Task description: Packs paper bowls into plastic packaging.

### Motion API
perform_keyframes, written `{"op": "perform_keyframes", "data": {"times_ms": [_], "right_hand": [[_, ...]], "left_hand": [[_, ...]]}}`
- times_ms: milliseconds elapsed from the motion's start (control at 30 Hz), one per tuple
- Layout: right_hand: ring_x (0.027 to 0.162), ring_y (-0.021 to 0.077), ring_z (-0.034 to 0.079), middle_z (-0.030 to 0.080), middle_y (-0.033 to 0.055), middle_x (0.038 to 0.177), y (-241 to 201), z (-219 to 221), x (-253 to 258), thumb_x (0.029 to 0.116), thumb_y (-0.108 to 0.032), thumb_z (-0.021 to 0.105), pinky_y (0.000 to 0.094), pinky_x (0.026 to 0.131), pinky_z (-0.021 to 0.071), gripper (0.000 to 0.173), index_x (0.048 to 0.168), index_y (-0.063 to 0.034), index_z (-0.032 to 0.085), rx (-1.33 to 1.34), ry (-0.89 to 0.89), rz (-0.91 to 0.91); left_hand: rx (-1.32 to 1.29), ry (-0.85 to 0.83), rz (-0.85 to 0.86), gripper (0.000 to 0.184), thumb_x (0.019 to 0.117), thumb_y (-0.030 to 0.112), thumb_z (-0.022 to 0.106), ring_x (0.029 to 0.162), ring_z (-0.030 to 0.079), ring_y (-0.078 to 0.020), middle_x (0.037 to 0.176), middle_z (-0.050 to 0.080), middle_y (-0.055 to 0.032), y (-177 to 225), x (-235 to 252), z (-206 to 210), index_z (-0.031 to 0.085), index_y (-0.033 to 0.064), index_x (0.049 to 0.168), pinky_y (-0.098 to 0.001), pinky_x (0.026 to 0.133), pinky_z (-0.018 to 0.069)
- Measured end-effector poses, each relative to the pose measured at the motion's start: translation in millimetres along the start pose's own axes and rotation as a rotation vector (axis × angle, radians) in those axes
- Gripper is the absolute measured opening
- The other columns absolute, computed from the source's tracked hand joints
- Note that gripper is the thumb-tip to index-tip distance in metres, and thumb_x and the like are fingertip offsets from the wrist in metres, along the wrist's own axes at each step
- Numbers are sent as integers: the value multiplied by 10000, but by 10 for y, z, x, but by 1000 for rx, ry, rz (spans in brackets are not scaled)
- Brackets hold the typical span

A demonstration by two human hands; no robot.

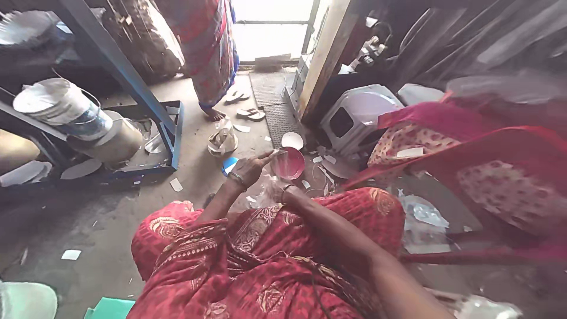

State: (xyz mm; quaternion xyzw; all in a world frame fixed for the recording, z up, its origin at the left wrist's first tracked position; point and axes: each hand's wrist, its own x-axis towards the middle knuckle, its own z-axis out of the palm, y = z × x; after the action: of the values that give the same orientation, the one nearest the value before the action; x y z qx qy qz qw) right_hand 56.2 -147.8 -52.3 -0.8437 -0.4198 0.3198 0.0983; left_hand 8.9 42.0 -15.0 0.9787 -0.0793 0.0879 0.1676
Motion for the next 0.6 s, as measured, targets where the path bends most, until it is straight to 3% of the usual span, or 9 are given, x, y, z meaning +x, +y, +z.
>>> {"op": "perform_keyframes", "data": {"times_ms": [33,100,167,233,300,400,467,533,600], "right_hand": [[1361,397,509,576,234,1418,-41,-87,95,1019,-250,594,596,1144,365,451,1396,-1,581,-44,-35,6],[1381,474,455,549,279,1428,39,-123,396,1017,-179,582,717,1148,250,431,1404,10,568,-201,-76,16],[1363,515,452,542,294,1425,214,-24,580,989,-203,609,777,1093,267,457,1406,-22,573,-280,-96,94],[1374,496,454,522,282,1455,278,71,589,982,-249,638,726,1091,338,515,1434,-20,548,-294,-182,153],[1343,478,499,548,281,1427,247,100,541,987,-237,644,686,1079,381,495,1407,11,559,-260,-254,115],[1273,455,558,612,275,1329,147,-30,479,1048,-191,507,667,1061,408,366,1335,12,610,-108,-188,-14],[1063,391,651,681,249,1128,35,-332,482,1054,-126,510,587,946,481,269,1202,30,672,-22,-185,-240],[954,225,699,728,162,1067,4,-740,459,1036,-48,547,418,915,551,223,1171,27,708,248,-148,-466],[1019,200,693,695,171,1181,96,-1198,459,1025,0,470,378,947,563,281,1243,82,627,674,-98,-546]], "left_hand": [[101,37,33,533,958,-91,524,1062,724,-299,1463,602,-43,-29,-23,39,627,148,1423,-493,844,588],[271,76,85,523,944,-78,562,965,720,-281,1467,601,3,-22,-47,46,651,163,1399,-471,777,561],[397,120,112,573,930,-85,579,900,716,-258,1501,569,38,13,-45,25,616,172,1440,-451,722,543],[426,216,115,618,922,-104,566,862,705,-234,1499,569,60,-19,-38,65,595,193,1463,-433,697,521],[323,285,88,619,912,-124,557,968,716,-265,1486,585,18,-55,-21,103,595,162,1459,-463,765,538],[-62,217,-130,562,968,-112,489,1226,649,-353,1508,541,-151,-57,-33,94,504,51,1506,-490,1017,523],[-309,181,-359,515,995,-73,487,1171,658,-394,1474,536,-240,-98,-65,68,469,-9,1506,-513,1005,519],[-421,157,-567,541,1002,-44,475,1106,675,-399,1455,526,-269,-219,-73,49,423,6,1538,-530,979,535],[-420,193,-652,553,988,-50,468,1175,653,-347,1537,470,-220,-335,-80,17,432,19,1536,-494,996,528]]}}
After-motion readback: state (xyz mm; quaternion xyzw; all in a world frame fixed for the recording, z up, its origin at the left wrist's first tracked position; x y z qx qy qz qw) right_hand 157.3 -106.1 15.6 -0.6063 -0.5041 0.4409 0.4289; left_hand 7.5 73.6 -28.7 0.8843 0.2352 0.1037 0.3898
